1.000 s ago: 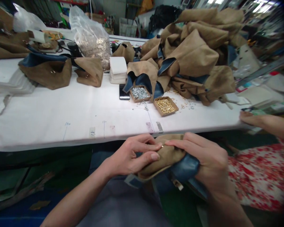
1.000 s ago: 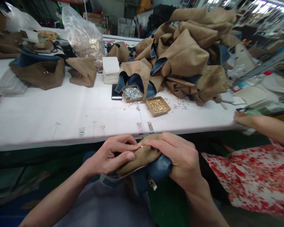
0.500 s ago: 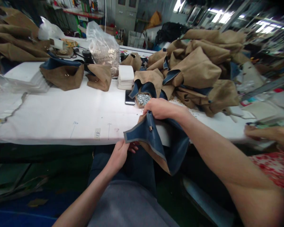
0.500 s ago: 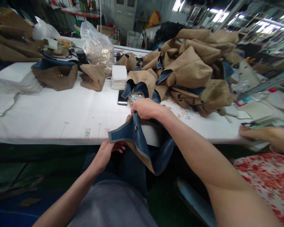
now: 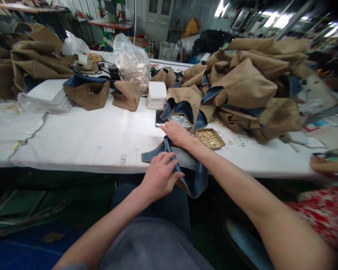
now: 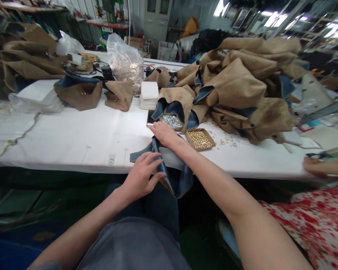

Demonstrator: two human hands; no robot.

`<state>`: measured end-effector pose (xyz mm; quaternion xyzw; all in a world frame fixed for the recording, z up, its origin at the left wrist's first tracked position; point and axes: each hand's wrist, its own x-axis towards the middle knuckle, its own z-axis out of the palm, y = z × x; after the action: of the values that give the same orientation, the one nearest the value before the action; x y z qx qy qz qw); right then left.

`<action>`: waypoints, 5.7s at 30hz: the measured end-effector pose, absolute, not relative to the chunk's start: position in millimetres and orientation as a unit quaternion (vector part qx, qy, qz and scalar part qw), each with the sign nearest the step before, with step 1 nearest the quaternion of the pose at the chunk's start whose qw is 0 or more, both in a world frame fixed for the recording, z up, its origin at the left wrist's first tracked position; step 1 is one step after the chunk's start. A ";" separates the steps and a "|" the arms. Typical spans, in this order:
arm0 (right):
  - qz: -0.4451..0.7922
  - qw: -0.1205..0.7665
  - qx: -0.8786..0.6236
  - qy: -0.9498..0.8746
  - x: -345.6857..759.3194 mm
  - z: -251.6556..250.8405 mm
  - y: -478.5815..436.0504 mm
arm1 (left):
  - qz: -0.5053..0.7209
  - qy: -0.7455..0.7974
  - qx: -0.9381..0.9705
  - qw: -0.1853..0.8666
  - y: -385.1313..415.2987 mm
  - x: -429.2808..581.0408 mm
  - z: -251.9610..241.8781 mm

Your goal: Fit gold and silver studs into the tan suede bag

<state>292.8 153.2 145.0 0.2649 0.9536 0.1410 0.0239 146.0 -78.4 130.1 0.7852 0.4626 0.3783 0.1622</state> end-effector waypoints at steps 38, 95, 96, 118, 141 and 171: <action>-0.333 0.023 0.482 0.810 324.2 98.9 93.2 | 0.110 0.379 0.918 0.029 -23.2 112.1 174.4; -0.699 -0.148 0.459 0.528 353.7 90.8 88.0 | 0.072 0.319 0.939 0.109 5.0 99.5 134.5; -0.696 -0.147 0.462 0.530 353.0 90.2 88.2 | 0.074 0.317 0.939 0.110 7.3 99.1 134.4; -0.458 -0.128 0.391 0.788 352.3 71.2 79.7 | 0.089 0.288 0.944 0.130 8.9 101.3 118.9; -0.507 -0.059 0.427 0.746 340.4 76.3 99.8 | 0.155 0.317 0.934 0.060 -0.4 95.7 109.2; -0.152 -0.005 0.618 0.772 298.0 110.1 48.0 | 0.404 0.379 0.744 0.373 21.8 106.4 64.8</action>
<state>298.0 48.0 110.1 0.6177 0.7716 -0.1517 -0.0055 106.4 21.8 64.8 0.7443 0.3790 0.4042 0.3729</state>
